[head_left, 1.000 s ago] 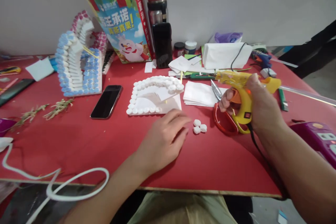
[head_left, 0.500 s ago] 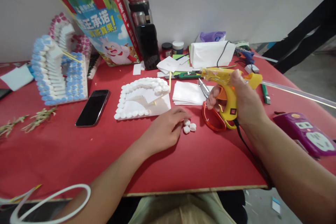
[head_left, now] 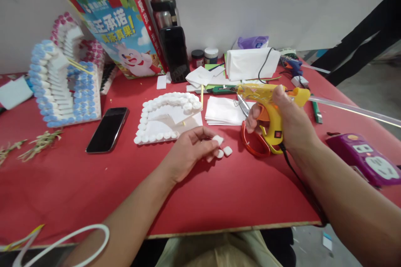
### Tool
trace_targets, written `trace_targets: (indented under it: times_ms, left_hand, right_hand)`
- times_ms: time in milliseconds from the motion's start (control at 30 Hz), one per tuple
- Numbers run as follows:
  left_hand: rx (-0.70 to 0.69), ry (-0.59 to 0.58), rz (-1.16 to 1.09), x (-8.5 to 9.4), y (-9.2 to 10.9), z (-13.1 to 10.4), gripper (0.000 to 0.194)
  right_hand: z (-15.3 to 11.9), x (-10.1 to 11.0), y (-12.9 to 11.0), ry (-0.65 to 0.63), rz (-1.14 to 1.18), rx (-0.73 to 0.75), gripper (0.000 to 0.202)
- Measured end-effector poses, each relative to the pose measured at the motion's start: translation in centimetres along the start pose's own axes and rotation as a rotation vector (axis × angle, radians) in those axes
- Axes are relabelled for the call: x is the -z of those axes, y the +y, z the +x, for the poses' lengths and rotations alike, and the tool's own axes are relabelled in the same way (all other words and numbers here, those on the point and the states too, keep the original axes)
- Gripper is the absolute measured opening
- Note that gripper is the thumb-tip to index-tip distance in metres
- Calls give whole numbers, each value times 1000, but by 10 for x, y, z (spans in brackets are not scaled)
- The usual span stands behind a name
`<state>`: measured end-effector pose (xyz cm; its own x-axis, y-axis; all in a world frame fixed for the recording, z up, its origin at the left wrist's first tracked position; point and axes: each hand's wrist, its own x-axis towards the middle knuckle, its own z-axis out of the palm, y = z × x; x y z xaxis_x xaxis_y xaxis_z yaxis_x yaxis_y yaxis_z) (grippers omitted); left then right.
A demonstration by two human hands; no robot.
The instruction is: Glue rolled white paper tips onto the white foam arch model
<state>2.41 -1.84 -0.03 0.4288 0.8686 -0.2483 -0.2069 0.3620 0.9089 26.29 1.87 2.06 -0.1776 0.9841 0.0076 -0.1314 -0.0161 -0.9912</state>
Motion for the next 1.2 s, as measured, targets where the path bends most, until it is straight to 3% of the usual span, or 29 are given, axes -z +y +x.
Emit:
trace_targets:
  times_ms: [133, 267, 700, 967, 1200]
  left_hand:
    - [161, -25, -566, 1, 4, -2, 11]
    - [274, -29, -767, 2, 10, -3, 11]
    - [301, 32, -732, 6, 11, -2, 13]
    - [95, 89, -495, 1, 4, 2, 13]
    - [16, 157, -431, 2, 0, 6, 15]
  right_hand:
    - [-2, 0, 3, -79, -18, -49, 55]
    - [-2, -1, 4, -91, -29, -55, 55]
    - [-2, -2, 6, -57, -67, -64, 57]
    - [-2, 1, 7, -124, -42, -65, 58]
    - [-4, 7, 7, -196, -112, -47, 53]
